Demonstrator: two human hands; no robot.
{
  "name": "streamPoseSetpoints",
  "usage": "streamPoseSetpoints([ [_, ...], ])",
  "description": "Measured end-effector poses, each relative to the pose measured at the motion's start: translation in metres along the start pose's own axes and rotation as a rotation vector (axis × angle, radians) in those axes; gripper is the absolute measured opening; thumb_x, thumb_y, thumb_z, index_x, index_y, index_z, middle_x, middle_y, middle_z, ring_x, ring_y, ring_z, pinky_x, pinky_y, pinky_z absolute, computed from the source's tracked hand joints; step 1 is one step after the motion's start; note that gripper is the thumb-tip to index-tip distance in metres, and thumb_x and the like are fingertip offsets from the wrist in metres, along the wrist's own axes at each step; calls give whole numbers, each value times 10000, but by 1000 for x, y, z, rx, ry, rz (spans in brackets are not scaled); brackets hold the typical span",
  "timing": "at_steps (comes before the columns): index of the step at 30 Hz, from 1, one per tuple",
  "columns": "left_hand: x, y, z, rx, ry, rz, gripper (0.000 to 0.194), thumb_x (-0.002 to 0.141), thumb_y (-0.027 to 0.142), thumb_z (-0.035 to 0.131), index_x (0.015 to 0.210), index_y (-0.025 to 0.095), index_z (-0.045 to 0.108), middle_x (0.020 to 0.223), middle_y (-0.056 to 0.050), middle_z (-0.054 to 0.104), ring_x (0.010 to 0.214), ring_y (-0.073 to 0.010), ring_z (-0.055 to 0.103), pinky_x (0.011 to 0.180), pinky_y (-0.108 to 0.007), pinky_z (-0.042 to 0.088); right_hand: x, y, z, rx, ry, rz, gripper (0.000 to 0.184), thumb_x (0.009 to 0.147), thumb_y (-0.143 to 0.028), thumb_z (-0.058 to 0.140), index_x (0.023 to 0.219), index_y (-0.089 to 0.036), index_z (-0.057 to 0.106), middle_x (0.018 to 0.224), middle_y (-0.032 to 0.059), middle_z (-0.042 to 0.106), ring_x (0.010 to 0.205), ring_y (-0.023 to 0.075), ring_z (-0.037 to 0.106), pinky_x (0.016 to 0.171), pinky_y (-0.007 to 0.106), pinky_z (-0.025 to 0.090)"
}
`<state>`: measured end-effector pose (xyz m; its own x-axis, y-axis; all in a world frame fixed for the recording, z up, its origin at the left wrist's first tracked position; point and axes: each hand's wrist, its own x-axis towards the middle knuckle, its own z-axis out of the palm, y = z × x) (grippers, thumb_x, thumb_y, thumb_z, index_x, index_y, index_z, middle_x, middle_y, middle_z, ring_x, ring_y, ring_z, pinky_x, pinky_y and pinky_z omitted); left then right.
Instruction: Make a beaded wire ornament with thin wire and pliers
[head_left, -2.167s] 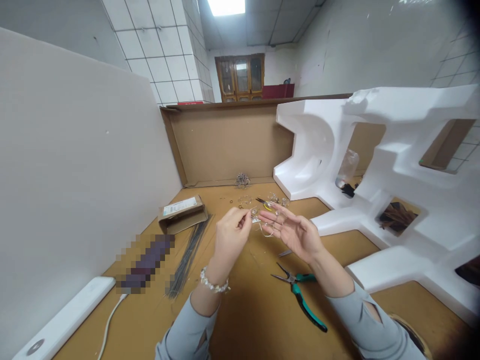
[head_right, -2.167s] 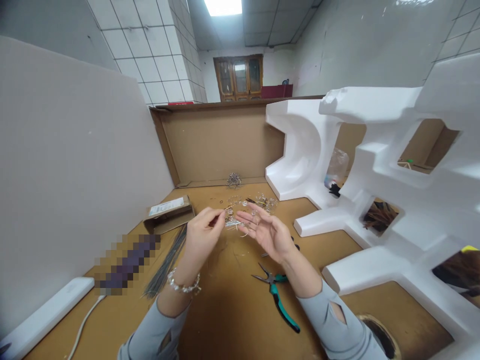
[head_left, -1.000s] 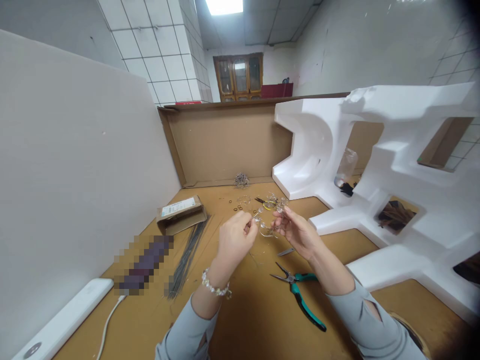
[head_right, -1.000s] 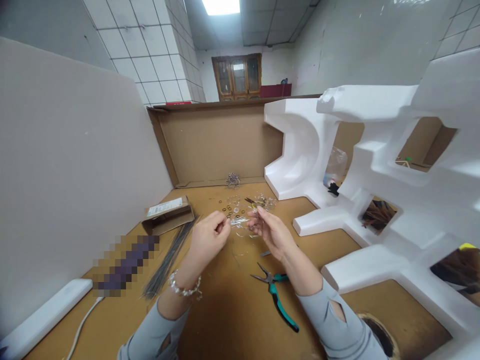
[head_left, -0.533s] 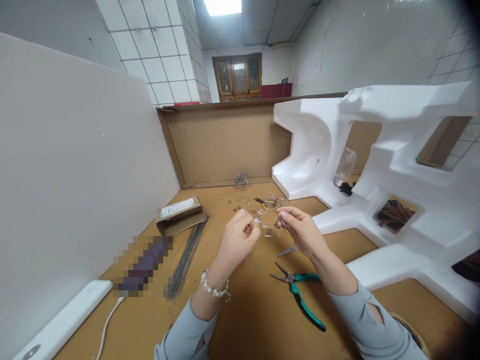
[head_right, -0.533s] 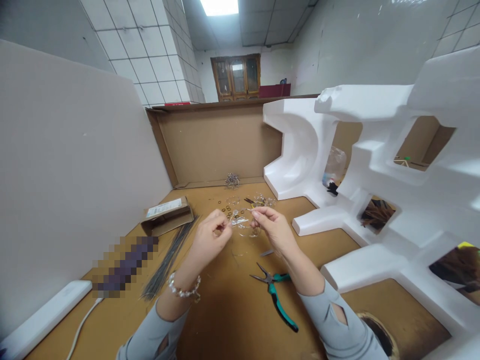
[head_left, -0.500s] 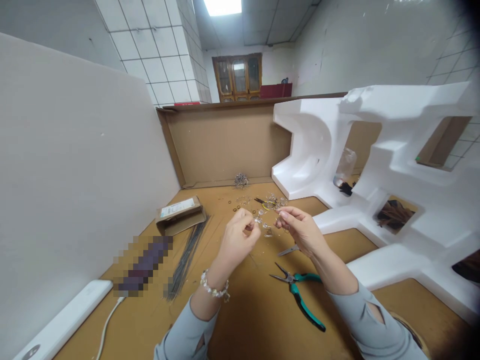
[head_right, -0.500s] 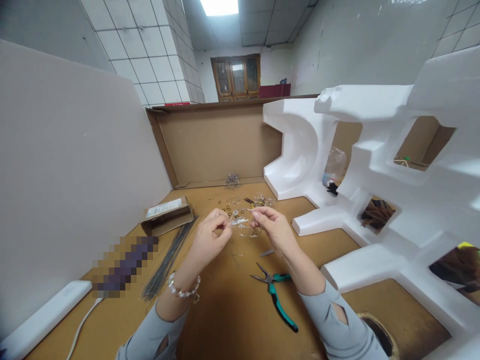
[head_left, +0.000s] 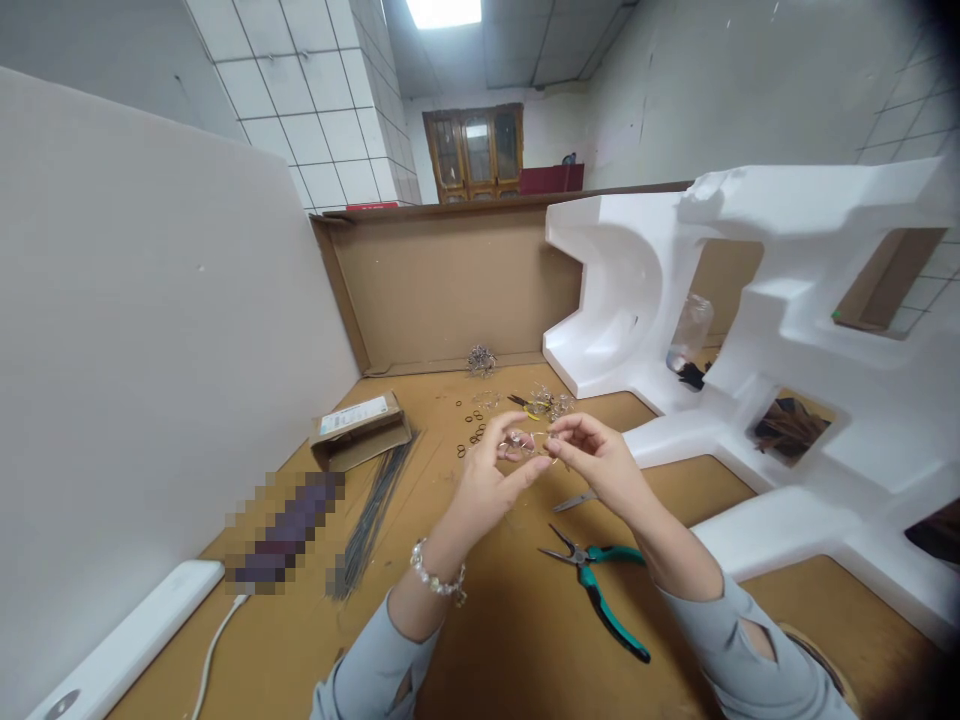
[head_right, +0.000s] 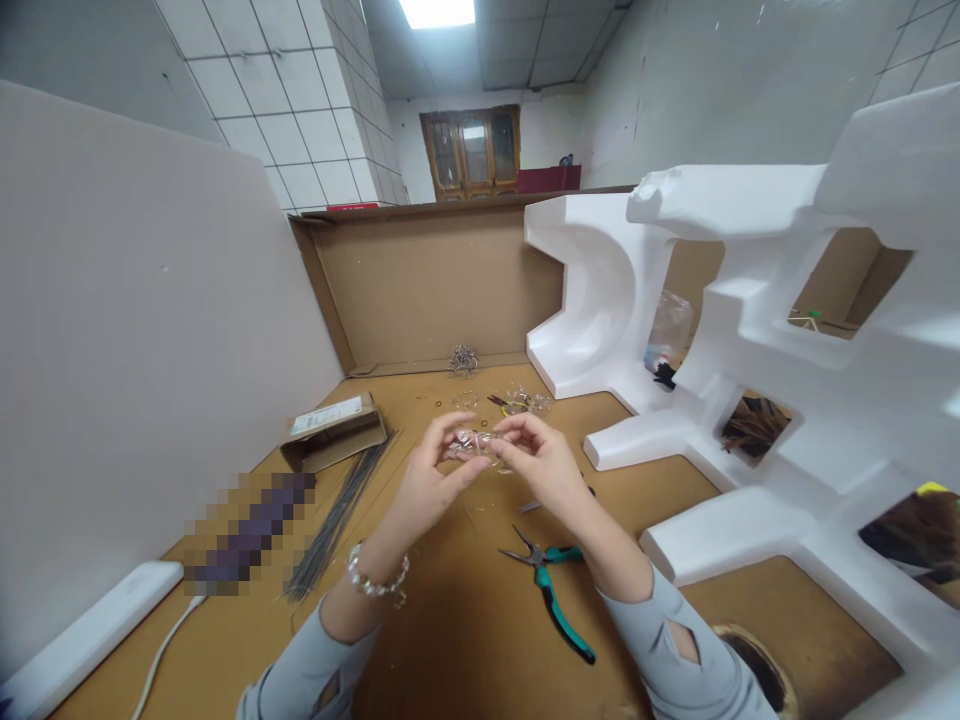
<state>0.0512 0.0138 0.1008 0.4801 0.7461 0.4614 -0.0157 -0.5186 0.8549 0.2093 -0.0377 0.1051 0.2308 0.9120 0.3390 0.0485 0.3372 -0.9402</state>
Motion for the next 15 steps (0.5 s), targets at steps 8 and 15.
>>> streamPoseSetpoints([
  [8,5,0,-5,-215,-74,-89,233,858,359,527,803,146,604,797,-36,644,760,-136,596,747,-264,482,2,6,-5,36,-143,25,247,801,-415,592,903,-212,691,775,19,670,782,149,596,782,317,446],
  [15,6,-4,-4,-387,-63,-143,224,847,365,549,798,150,588,831,-47,652,808,-153,615,780,-290,504,0,-1,-4,15,-179,92,224,669,-351,731,819,-209,643,823,-1,680,772,138,609,773,312,456],
])
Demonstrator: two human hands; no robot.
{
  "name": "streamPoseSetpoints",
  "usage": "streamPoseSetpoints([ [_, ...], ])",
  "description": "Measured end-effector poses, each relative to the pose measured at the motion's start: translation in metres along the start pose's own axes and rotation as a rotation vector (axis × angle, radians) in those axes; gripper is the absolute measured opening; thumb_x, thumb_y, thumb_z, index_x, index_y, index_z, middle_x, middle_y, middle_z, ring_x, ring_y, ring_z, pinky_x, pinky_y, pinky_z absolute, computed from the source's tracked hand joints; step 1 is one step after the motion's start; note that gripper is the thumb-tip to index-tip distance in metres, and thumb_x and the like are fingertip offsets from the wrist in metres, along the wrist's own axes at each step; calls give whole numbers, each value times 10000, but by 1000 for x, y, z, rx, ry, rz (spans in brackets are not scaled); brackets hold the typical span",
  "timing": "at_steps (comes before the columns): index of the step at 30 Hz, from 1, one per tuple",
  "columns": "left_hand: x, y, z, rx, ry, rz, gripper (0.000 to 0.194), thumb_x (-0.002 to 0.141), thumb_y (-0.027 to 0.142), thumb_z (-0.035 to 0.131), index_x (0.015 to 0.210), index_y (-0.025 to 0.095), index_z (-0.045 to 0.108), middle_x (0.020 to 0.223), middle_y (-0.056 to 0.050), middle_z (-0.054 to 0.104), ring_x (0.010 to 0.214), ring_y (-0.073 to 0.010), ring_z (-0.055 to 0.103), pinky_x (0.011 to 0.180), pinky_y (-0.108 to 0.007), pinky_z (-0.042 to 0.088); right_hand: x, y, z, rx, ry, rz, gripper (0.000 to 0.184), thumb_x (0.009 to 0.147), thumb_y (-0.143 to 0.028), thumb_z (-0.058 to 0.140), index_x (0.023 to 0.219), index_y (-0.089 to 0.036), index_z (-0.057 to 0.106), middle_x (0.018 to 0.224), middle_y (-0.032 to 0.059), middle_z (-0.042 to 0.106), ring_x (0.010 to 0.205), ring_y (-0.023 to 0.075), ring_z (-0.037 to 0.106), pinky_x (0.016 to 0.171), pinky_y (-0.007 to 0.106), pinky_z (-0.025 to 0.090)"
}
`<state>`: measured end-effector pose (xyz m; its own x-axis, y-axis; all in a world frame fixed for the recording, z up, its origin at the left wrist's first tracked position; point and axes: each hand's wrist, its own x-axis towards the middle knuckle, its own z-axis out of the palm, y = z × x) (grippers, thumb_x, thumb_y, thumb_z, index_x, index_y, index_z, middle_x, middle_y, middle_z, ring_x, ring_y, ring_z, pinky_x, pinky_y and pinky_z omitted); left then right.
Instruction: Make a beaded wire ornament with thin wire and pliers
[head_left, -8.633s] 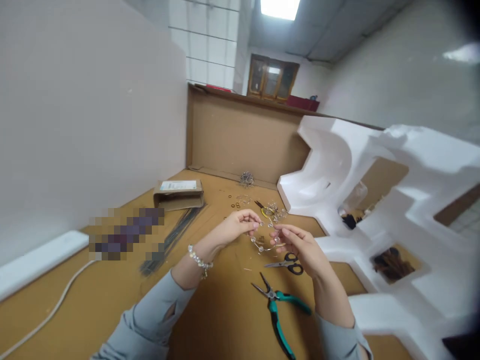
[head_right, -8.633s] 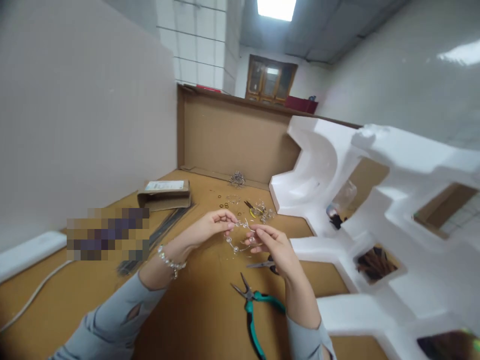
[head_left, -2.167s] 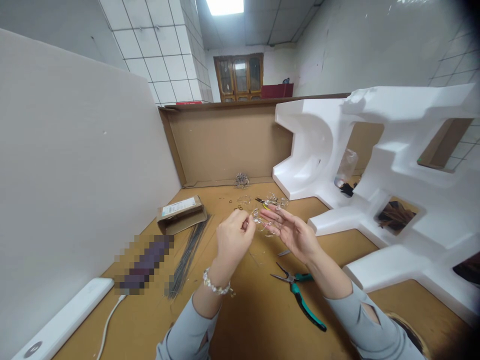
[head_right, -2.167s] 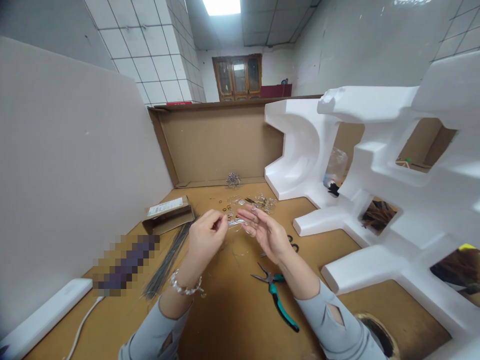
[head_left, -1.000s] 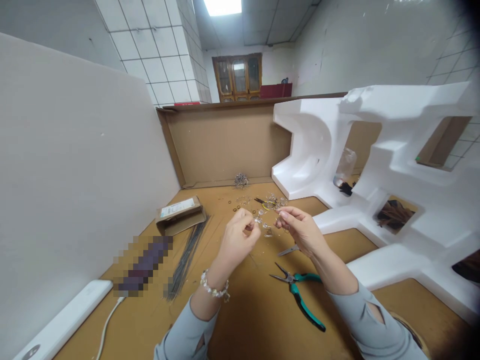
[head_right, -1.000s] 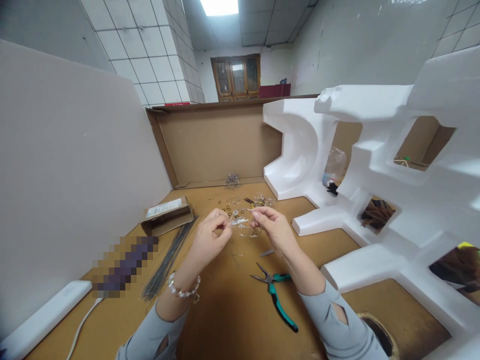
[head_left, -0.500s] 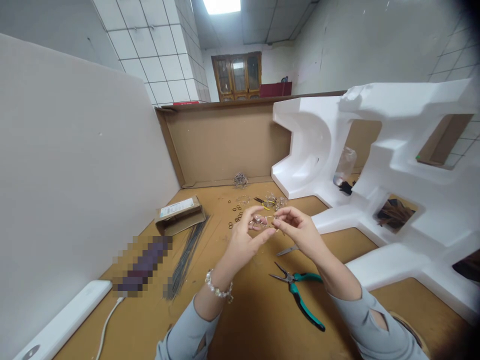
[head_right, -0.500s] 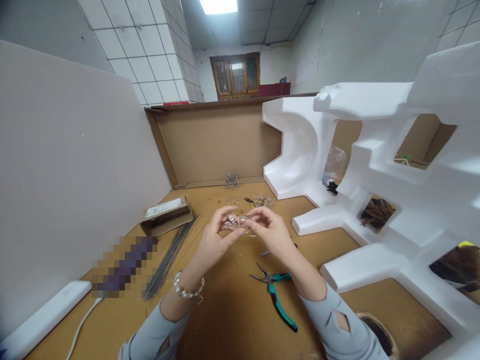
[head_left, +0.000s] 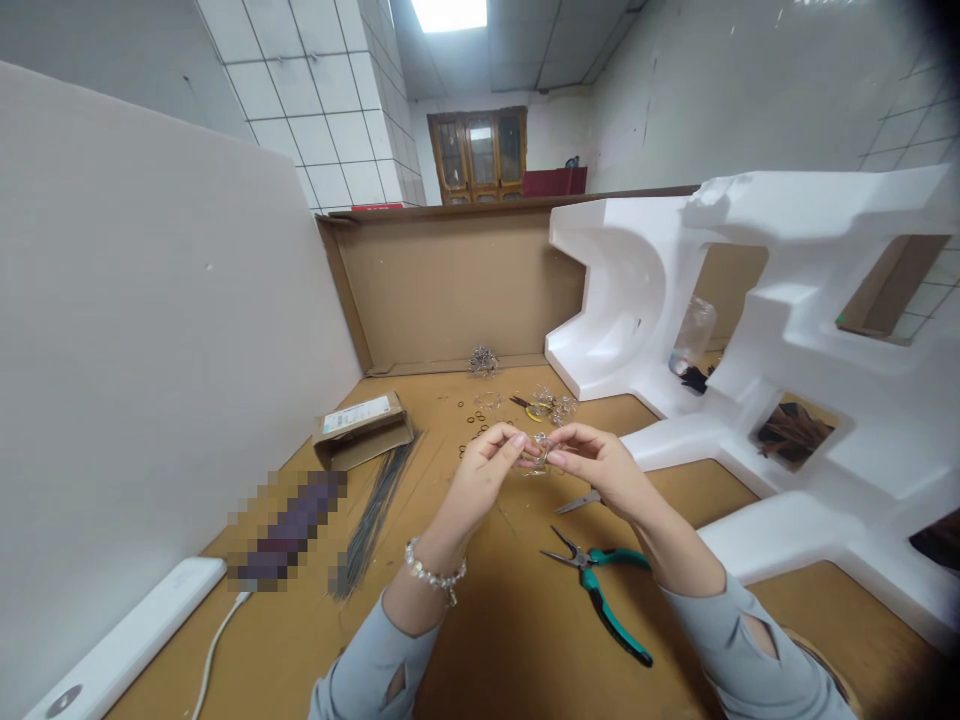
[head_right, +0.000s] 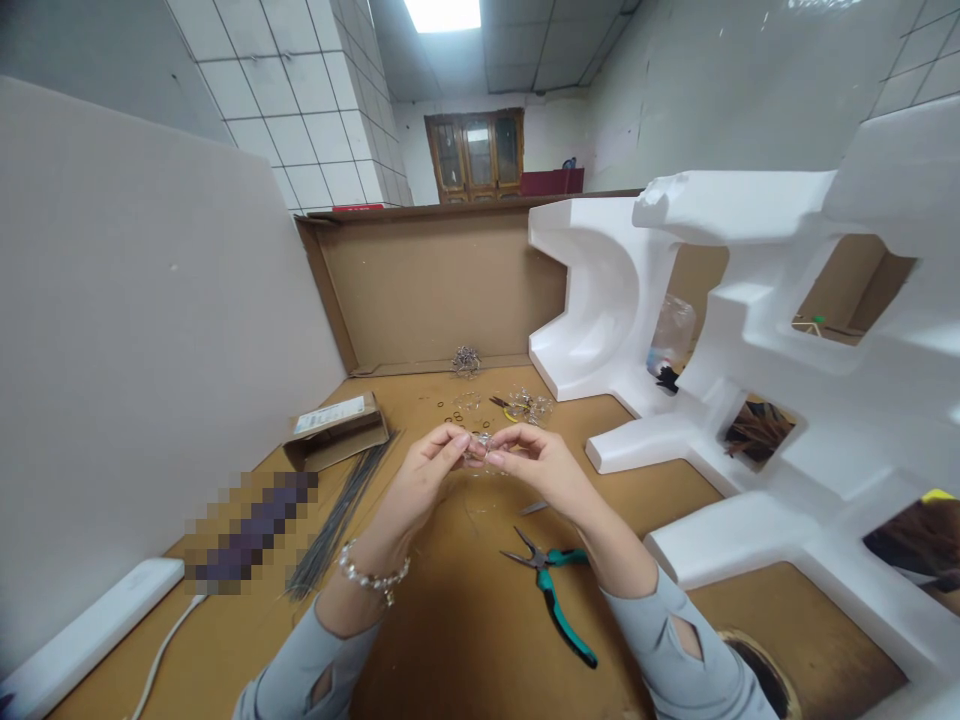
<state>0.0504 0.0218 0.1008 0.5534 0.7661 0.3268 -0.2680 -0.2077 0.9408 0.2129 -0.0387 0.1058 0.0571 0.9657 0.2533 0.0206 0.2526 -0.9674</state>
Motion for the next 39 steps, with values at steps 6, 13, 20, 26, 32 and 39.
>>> streamPoseSetpoints([
  [6,-1,0,4,-137,-5,-29,195,850,336,558,787,152,568,816,-32,640,780,-137,619,747,-272,519,-2,-2,4,21,59,-3,247,639,-343,755,823,-218,648,806,-1,680,755,147,614,756,326,469],
  [13,5,0,0,-557,-39,-187,188,845,300,571,761,134,543,756,-30,613,753,-158,634,684,-296,540,3,2,-4,284,-14,10,269,773,-430,626,886,-207,727,875,78,701,839,177,603,654,300,467],
  [20,7,-2,3,-759,-61,-344,215,898,261,483,751,120,551,753,-50,631,738,-140,644,676,-263,546,5,8,-2,442,-74,62,257,721,-379,698,895,-192,729,849,62,686,746,127,570,561,223,399],
  [26,7,-2,6,-819,-22,-397,219,909,259,468,754,125,545,733,-43,622,710,-130,641,667,-262,548,3,8,0,524,-84,56,269,767,-402,650,913,-186,717,835,57,658,746,128,554,585,226,405],
  [32,7,-6,8,-873,-13,-397,224,911,264,467,753,121,537,722,-43,627,690,-131,643,677,-273,554,2,7,3,558,-41,66,268,747,-406,672,896,-188,716,769,37,639,710,119,546,616,233,412],
  [39,9,-8,11,-858,24,-393,198,892,267,505,758,123,524,732,-53,626,693,-136,644,658,-263,547,4,13,4,497,24,60,305,689,-438,718,875,-198,696,724,31,624,647,117,525,583,239,402],
])
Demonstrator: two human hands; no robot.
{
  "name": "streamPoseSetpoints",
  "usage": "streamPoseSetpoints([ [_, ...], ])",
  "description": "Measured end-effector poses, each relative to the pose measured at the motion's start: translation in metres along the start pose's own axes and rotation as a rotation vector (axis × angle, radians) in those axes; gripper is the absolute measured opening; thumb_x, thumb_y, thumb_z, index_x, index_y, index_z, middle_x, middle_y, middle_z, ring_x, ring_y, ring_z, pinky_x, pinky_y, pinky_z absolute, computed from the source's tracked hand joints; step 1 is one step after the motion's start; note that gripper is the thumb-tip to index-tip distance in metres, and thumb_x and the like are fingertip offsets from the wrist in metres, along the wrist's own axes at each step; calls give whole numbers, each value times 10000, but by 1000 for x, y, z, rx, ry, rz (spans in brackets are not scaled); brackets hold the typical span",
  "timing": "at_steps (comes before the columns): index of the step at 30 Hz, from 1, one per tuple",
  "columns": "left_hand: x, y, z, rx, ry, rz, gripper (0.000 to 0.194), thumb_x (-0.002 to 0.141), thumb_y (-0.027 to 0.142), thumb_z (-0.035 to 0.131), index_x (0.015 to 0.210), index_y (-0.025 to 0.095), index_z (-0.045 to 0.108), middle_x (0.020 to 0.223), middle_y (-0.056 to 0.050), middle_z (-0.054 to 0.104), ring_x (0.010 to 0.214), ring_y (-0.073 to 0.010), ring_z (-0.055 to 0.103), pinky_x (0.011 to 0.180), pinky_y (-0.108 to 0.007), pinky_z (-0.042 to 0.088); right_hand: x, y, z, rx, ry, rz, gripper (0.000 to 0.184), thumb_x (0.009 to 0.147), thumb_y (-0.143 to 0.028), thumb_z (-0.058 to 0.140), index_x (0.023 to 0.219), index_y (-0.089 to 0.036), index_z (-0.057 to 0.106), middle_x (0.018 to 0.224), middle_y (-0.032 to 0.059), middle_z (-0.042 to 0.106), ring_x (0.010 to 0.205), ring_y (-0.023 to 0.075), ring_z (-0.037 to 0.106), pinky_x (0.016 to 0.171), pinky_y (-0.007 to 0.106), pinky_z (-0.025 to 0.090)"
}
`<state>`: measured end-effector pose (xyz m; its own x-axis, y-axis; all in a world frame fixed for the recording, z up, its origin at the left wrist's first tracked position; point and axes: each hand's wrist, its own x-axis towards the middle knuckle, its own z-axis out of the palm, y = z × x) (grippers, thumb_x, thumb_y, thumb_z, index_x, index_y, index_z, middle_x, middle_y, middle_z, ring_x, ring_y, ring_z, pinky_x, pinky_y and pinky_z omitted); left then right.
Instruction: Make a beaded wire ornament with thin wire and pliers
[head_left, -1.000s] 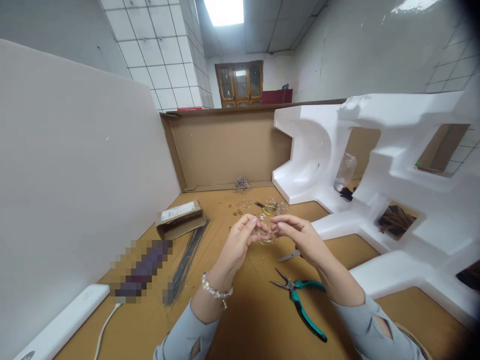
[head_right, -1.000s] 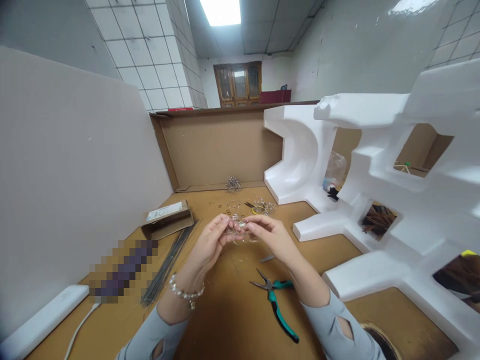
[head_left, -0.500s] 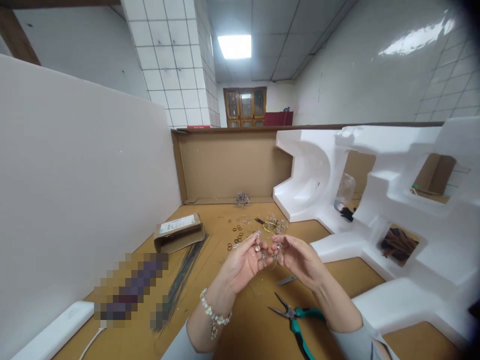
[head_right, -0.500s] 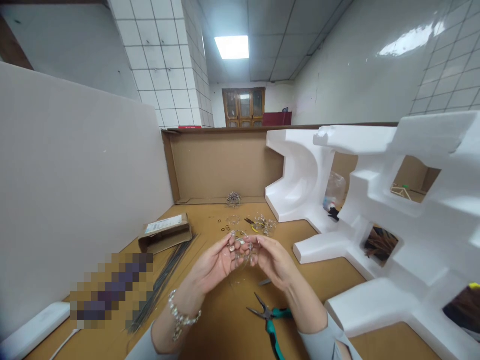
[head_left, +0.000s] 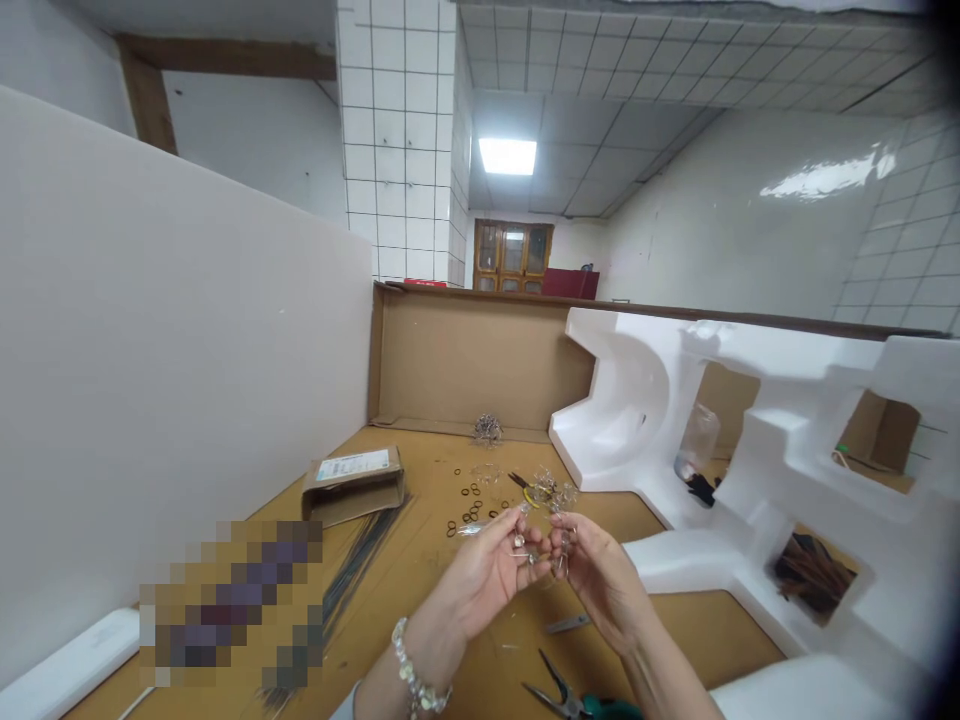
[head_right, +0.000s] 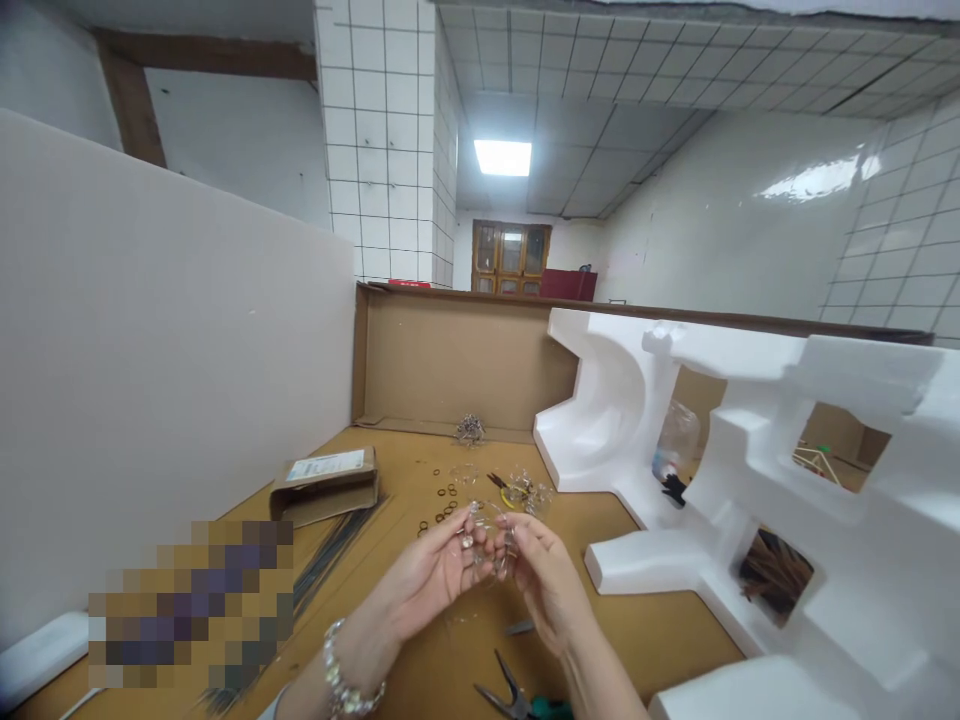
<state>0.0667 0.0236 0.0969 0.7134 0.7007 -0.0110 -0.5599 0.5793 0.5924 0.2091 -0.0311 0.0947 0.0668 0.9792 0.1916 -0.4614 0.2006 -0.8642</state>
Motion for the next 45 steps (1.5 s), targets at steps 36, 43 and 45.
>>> streamPoseSetpoints([
  [36,-18,14,1,923,-211,291,440,755,248,672,1179,202,562,922,-73,675,856,-164,636,828,-323,468,-8,-20,4,-276,96,14,409,728,-493,654,1017,-204,623,617,-31,455,550,101,436,459,220,350],
  [43,-10,1,0,757,-218,160,275,686,309,731,803,135,554,769,-64,670,702,-150,643,687,-284,488,-14,-13,6,-713,234,-253,429,845,-575,431,919,-202,629,582,-15,463,518,127,416,471,264,325],
  [45,-9,0,1,679,-216,134,305,672,322,741,775,135,524,704,-45,655,634,-141,640,621,-261,486,-15,-10,7,-733,272,-304,444,867,-579,371,864,-207,613,644,7,507,536,130,433,479,270,332],
])
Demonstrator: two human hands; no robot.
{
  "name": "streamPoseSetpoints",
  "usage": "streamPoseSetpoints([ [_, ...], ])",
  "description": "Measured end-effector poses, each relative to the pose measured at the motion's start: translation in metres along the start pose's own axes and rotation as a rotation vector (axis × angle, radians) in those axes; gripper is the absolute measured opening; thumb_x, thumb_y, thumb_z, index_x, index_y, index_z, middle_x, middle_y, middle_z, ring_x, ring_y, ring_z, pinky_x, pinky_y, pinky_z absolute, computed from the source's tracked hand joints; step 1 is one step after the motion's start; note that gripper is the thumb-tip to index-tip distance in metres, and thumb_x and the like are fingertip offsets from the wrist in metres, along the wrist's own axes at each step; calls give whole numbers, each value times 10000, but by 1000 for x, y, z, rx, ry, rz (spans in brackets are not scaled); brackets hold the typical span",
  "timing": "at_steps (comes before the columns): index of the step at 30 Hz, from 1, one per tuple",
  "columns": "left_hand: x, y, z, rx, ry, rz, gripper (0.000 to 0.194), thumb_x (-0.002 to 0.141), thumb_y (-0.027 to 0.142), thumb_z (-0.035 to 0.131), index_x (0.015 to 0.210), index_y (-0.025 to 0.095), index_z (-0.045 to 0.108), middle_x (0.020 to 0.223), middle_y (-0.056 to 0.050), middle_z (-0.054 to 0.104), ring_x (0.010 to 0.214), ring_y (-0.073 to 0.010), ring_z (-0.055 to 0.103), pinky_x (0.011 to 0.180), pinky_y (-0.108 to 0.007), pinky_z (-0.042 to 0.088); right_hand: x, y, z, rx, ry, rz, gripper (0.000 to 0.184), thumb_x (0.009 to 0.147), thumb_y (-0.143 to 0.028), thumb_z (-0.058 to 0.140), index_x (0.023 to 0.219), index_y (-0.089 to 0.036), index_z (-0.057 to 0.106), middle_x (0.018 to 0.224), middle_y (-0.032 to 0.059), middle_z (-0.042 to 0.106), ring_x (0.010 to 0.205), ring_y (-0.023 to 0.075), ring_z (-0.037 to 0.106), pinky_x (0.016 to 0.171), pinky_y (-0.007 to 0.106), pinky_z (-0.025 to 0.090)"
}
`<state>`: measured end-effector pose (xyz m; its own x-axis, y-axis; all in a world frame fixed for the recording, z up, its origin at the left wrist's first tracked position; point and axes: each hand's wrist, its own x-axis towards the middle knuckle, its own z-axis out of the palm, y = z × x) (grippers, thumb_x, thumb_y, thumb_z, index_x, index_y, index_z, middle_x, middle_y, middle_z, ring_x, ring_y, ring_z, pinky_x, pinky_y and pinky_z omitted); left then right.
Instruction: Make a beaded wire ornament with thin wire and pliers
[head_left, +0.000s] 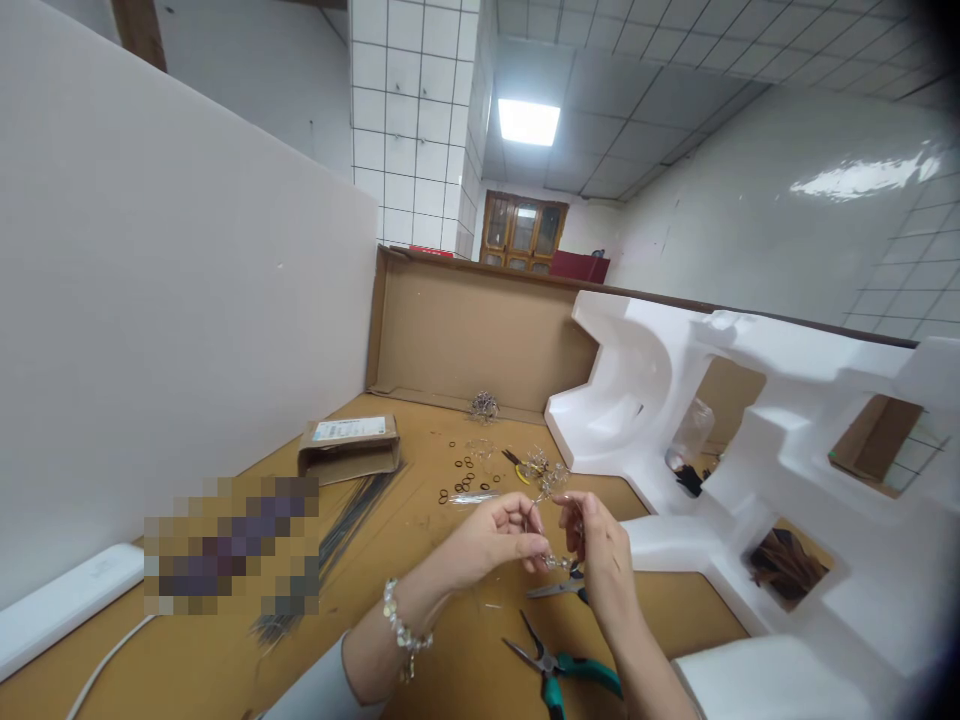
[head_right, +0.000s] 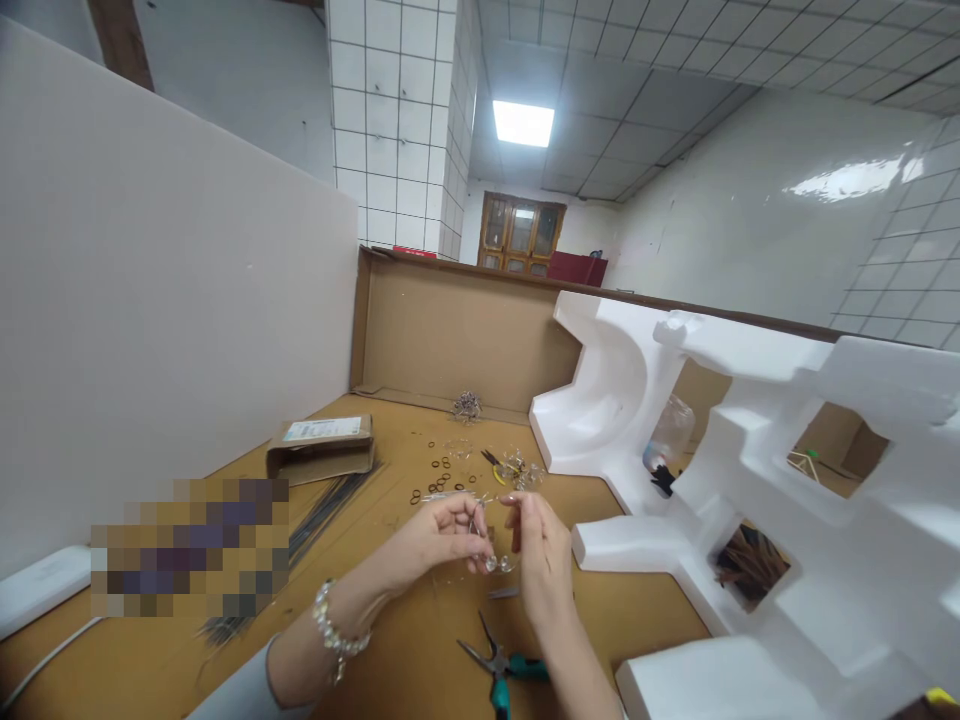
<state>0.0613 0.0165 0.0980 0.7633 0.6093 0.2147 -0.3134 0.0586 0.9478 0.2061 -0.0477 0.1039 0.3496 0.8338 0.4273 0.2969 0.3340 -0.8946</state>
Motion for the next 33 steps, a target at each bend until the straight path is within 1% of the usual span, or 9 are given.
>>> streamPoseSetpoints([
  [3,0,1,3,-39,-9,-28,335,652,327,757,774,132,513,653,-30,641,597,-138,643,586,-245,489,-1,3,3,12,17,-49,448,892,-565,304,811,-214,570,761,34,560,565,131,474,483,272,358],
  [6,0,-2,6,-42,-20,-48,353,648,344,758,785,126,515,626,-19,634,548,-127,632,570,-246,501,0,10,2,-88,7,-106,416,905,-523,316,805,-206,567,748,31,585,583,133,511,528,269,402],
  [11,2,-10,9,-34,-22,-49,374,660,385,742,792,133,499,559,7,607,447,-108,584,481,-225,483,1,19,-6,-301,10,-250,400,924,-456,289,1037,-203,577,797,37,628,555,130,539,551,270,437],
  [17,0,-3,8,-12,-1,-46,336,669,369,732,769,134,514,562,29,579,424,-74,543,445,-184,444,0,2,-10,-626,-301,-479,478,865,-518,398,1210,-204,503,921,58,617,646,149,555,615,292,425],
  [19,-2,-1,8,0,4,-77,324,644,344,751,745,134,525,557,33,573,427,-75,537,439,-186,445,-1,-2,-8,-704,-341,-534,477,809,-560,474,1088,-181,551,834,49,605,688,174,541,616,300,397],
  [22,-2,-1,8,-9,-17,-131,317,646,346,747,732,131,530,524,30,562,420,-79,535,434,-183,435,0,-2,-6,-781,-267,-590,384,785,-564,505,748,-183,542,681,33,532,676,184,483,590,299,342],
  [24,-3,-2,8,-49,-34,-129,325,687,383,717,772,127,536,539,17,570,435,-80,542,456,-187,446,1,1,-6,-762,-227,-554,359,822,-518,485,690,-186,514,656,24,499,650,166,457,580,289,327],
  [28,-3,-3,6,-135,-40,-62,364,744,401,675,933,129,523,706,-19,599,537,-93,592,542,-220,493,5,8,-4,-545,-201,-374,271,879,-411,458,777,-182,561,718,16,522,632,126,473,591,259,354],
  [33,-2,-2,6,0,30,53,397,808,388,604,1106,159,477,735,-3,552,611,-131,611,590,-281,517,9,14,-1,-364,-94,-248,313,878,-398,455,655,-189,523,639,-3,488,608,126,469,582,259,351],
])
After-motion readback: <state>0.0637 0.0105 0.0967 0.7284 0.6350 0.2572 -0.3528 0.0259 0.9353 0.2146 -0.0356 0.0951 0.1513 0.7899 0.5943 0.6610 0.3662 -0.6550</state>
